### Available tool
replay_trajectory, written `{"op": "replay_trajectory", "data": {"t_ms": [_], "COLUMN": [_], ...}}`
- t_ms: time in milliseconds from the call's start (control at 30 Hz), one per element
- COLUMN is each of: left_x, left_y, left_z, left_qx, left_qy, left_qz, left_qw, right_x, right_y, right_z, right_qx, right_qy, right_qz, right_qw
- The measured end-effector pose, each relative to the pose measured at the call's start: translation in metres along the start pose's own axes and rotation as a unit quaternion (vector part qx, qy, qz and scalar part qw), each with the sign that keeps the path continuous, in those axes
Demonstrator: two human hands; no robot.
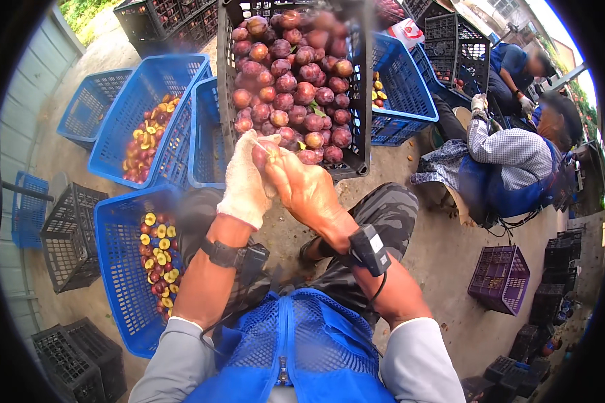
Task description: Cutting plums or small stone fruits in half using a small knife and placing the halves into a blue crate.
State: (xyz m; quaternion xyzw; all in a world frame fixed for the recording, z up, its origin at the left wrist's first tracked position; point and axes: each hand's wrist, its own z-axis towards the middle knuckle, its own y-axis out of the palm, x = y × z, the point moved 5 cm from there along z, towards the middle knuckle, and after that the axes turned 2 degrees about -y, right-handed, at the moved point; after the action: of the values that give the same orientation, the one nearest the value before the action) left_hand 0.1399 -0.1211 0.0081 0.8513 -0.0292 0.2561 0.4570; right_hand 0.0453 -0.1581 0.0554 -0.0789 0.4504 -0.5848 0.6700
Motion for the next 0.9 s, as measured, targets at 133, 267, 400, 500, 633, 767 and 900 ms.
{"op": "replay_trajectory", "data": {"t_ms": [133, 267, 400, 500, 633, 767, 900], "left_x": [0.003, 0.0, -0.005, -0.002, 0.002, 0.005, -0.001], "left_y": [-0.008, -0.02, -0.021, -0.02, -0.006, -0.009, -0.008], "left_z": [-0.007, 0.003, 0.011, -0.003, -0.001, -0.001, -0.003], "left_qx": [0.02, 0.0, -0.017, -0.043, -0.042, -0.028, -0.048], "left_qy": [-0.017, -0.035, -0.056, -0.123, -0.036, -0.002, -0.011], "left_qz": [-0.024, 0.017, 0.034, 0.014, -0.079, -0.06, -0.066], "left_qw": [0.999, 0.999, 0.998, 0.991, 0.995, 0.998, 0.997], "right_x": [-0.008, -0.005, 0.003, 0.024, 0.029, 0.005, -0.003], "right_y": [-0.002, 0.0, -0.011, -0.04, -0.034, 0.01, 0.011], "right_z": [-0.001, -0.001, 0.005, 0.024, -0.012, -0.046, -0.045], "right_qx": [-0.07, -0.084, -0.074, -0.041, -0.057, -0.092, -0.044], "right_qy": [-0.069, -0.132, -0.236, -0.036, 0.255, 0.257, 0.217], "right_qz": [-0.2, -0.239, -0.288, -0.286, 0.153, 0.244, 0.176], "right_qw": [0.975, 0.959, 0.925, 0.957, 0.953, 0.931, 0.959]}}
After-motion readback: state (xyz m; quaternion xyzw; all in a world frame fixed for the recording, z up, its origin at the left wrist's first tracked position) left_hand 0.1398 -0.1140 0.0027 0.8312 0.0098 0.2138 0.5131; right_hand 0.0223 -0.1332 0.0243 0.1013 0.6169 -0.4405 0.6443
